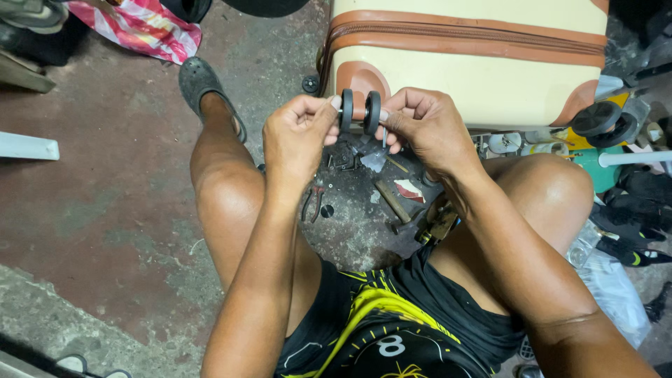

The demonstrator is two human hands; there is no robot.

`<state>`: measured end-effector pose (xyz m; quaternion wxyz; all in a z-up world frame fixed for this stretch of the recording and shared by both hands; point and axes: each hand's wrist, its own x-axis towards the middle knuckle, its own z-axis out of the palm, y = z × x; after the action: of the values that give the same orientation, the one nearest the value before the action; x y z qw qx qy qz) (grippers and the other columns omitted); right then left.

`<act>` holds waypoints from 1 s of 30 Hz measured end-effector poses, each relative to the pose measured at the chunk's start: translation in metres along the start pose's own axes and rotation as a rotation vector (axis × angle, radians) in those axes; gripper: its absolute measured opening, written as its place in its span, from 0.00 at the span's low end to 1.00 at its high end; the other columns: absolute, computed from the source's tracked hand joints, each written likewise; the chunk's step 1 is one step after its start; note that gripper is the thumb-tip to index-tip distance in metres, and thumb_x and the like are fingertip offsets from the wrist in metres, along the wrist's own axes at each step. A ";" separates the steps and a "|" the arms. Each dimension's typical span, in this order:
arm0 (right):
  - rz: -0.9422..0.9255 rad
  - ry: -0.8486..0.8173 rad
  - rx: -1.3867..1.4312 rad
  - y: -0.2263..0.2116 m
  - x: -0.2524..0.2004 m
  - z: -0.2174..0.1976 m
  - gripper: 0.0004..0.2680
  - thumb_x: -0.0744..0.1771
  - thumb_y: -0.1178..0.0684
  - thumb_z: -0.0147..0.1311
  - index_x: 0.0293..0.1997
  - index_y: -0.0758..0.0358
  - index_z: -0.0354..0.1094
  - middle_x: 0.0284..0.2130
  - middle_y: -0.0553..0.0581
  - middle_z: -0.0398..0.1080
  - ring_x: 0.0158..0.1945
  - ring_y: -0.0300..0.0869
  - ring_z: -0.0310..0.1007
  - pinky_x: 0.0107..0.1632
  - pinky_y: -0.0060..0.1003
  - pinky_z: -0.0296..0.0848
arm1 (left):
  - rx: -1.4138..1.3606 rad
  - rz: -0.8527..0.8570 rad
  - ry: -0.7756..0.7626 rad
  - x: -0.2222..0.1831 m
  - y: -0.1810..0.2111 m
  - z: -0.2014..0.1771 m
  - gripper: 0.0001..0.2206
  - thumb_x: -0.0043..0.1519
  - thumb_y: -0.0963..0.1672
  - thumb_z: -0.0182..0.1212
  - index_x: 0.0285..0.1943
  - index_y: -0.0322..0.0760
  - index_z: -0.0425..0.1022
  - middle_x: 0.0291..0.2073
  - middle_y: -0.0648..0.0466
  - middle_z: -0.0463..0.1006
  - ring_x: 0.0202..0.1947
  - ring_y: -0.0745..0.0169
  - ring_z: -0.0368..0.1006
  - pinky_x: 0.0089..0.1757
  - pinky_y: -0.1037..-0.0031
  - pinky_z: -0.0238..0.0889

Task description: The person attaches components to a suitcase wheel assembly by hand and using a tool, then fits the completed wheel onto a suitcase base.

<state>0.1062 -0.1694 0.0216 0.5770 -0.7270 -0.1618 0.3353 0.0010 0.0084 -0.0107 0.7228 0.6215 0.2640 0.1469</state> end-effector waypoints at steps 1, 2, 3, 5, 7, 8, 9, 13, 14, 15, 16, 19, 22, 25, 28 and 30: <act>0.009 -0.007 0.001 0.000 0.000 0.001 0.04 0.70 0.58 0.56 0.39 0.67 0.73 0.27 0.52 0.75 0.25 0.29 0.69 0.30 0.23 0.70 | -0.050 0.037 -0.020 0.002 -0.002 -0.001 0.07 0.65 0.41 0.65 0.45 0.28 0.79 0.30 0.54 0.81 0.29 0.74 0.76 0.33 0.81 0.73; 0.017 -0.013 0.001 0.001 0.000 0.002 0.04 0.70 0.58 0.55 0.39 0.67 0.73 0.27 0.52 0.75 0.25 0.30 0.69 0.30 0.23 0.70 | -0.099 0.074 -0.040 0.003 -0.004 -0.003 0.08 0.64 0.40 0.65 0.47 0.28 0.76 0.32 0.54 0.81 0.31 0.74 0.76 0.34 0.81 0.73; 0.017 -0.021 0.001 0.000 0.002 0.002 0.04 0.70 0.58 0.55 0.39 0.67 0.73 0.27 0.52 0.75 0.25 0.30 0.69 0.30 0.23 0.71 | -0.149 0.120 -0.059 0.005 -0.004 -0.004 0.09 0.64 0.39 0.65 0.50 0.27 0.73 0.34 0.55 0.80 0.32 0.74 0.76 0.35 0.81 0.74; 0.015 -0.032 0.032 -0.002 0.005 0.003 0.05 0.70 0.58 0.55 0.38 0.67 0.72 0.27 0.52 0.75 0.24 0.31 0.69 0.29 0.24 0.71 | -0.115 0.199 -0.064 0.001 -0.006 -0.006 0.12 0.64 0.39 0.64 0.55 0.28 0.71 0.34 0.54 0.79 0.33 0.74 0.75 0.36 0.81 0.71; 0.020 -0.033 0.024 -0.002 0.007 0.004 0.05 0.70 0.57 0.55 0.38 0.67 0.72 0.26 0.52 0.74 0.24 0.31 0.69 0.29 0.25 0.70 | -0.162 0.150 -0.086 0.001 -0.008 -0.009 0.13 0.63 0.39 0.63 0.56 0.30 0.70 0.34 0.54 0.79 0.32 0.74 0.75 0.36 0.81 0.71; 0.023 -0.027 0.001 -0.002 0.008 0.003 0.05 0.70 0.57 0.55 0.38 0.68 0.72 0.27 0.52 0.74 0.24 0.31 0.69 0.29 0.24 0.70 | -0.227 0.065 -0.108 0.005 -0.010 -0.011 0.12 0.62 0.39 0.63 0.54 0.32 0.71 0.34 0.55 0.80 0.32 0.74 0.75 0.36 0.82 0.72; 0.030 -0.021 -0.021 -0.002 0.006 0.003 0.05 0.70 0.57 0.55 0.38 0.68 0.72 0.27 0.52 0.74 0.25 0.31 0.69 0.29 0.24 0.69 | -0.289 -0.025 -0.129 0.007 -0.011 -0.011 0.12 0.61 0.39 0.63 0.53 0.33 0.71 0.34 0.55 0.80 0.32 0.74 0.76 0.36 0.82 0.73; 0.012 0.002 -0.030 -0.005 0.006 0.005 0.04 0.70 0.58 0.57 0.39 0.68 0.72 0.28 0.52 0.75 0.25 0.31 0.69 0.30 0.24 0.69 | -0.256 0.002 -0.089 0.011 -0.015 -0.005 0.07 0.65 0.42 0.64 0.45 0.31 0.76 0.33 0.56 0.79 0.31 0.74 0.75 0.34 0.81 0.74; -0.006 -0.006 -0.020 -0.006 0.006 0.006 0.04 0.70 0.58 0.57 0.40 0.68 0.72 0.28 0.52 0.75 0.26 0.31 0.69 0.31 0.24 0.69 | -0.255 -0.026 -0.067 0.014 -0.015 -0.004 0.08 0.65 0.43 0.64 0.43 0.30 0.77 0.31 0.56 0.78 0.30 0.74 0.74 0.33 0.80 0.74; -0.011 0.004 -0.005 -0.004 0.002 0.006 0.04 0.70 0.58 0.56 0.40 0.68 0.72 0.28 0.52 0.75 0.26 0.30 0.69 0.31 0.24 0.70 | -0.252 -0.069 -0.062 0.014 -0.017 -0.002 0.09 0.66 0.44 0.64 0.41 0.30 0.77 0.29 0.56 0.76 0.28 0.74 0.73 0.32 0.80 0.74; -0.010 0.014 -0.011 -0.001 -0.001 0.006 0.04 0.70 0.58 0.56 0.40 0.68 0.72 0.28 0.52 0.75 0.26 0.30 0.69 0.31 0.24 0.69 | -0.227 -0.107 -0.048 0.014 -0.019 0.000 0.09 0.65 0.45 0.65 0.40 0.31 0.76 0.28 0.56 0.77 0.27 0.74 0.72 0.30 0.80 0.73; -0.038 0.024 -0.029 0.001 0.001 0.007 0.04 0.70 0.58 0.56 0.41 0.68 0.72 0.28 0.52 0.74 0.26 0.30 0.69 0.31 0.23 0.69 | -0.200 -0.175 -0.018 0.021 -0.019 -0.001 0.09 0.62 0.45 0.66 0.39 0.32 0.74 0.26 0.57 0.77 0.24 0.74 0.71 0.27 0.82 0.69; -0.080 0.047 -0.039 0.003 0.000 0.008 0.04 0.71 0.58 0.56 0.42 0.68 0.72 0.29 0.52 0.75 0.27 0.30 0.69 0.32 0.23 0.70 | -0.262 -0.212 -0.082 0.022 -0.019 -0.004 0.08 0.63 0.43 0.65 0.41 0.34 0.73 0.27 0.57 0.76 0.24 0.74 0.69 0.26 0.83 0.65; -0.119 0.062 -0.090 0.004 -0.004 0.007 0.03 0.71 0.58 0.57 0.42 0.68 0.71 0.29 0.52 0.75 0.28 0.29 0.70 0.32 0.23 0.71 | -0.320 -0.178 -0.183 0.023 -0.019 -0.006 0.07 0.63 0.41 0.64 0.46 0.33 0.71 0.29 0.57 0.76 0.26 0.74 0.69 0.28 0.83 0.64; -0.117 0.043 -0.129 0.001 -0.003 0.007 0.04 0.70 0.58 0.57 0.41 0.67 0.71 0.30 0.52 0.75 0.28 0.29 0.71 0.33 0.23 0.72 | -0.303 -0.041 -0.262 0.026 -0.013 -0.009 0.11 0.65 0.39 0.60 0.54 0.33 0.67 0.33 0.57 0.76 0.30 0.75 0.71 0.32 0.83 0.67; -0.105 0.033 -0.141 -0.002 -0.001 0.006 0.04 0.70 0.57 0.56 0.41 0.67 0.72 0.29 0.51 0.75 0.28 0.29 0.72 0.32 0.24 0.74 | -0.249 0.059 -0.304 0.025 -0.008 -0.009 0.13 0.67 0.38 0.57 0.59 0.32 0.64 0.36 0.57 0.76 0.33 0.75 0.72 0.33 0.82 0.68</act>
<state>0.1016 -0.1651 0.0229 0.5439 -0.7616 -0.2132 0.2805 0.0153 0.0277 -0.0240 0.8211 0.5497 0.1131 0.1039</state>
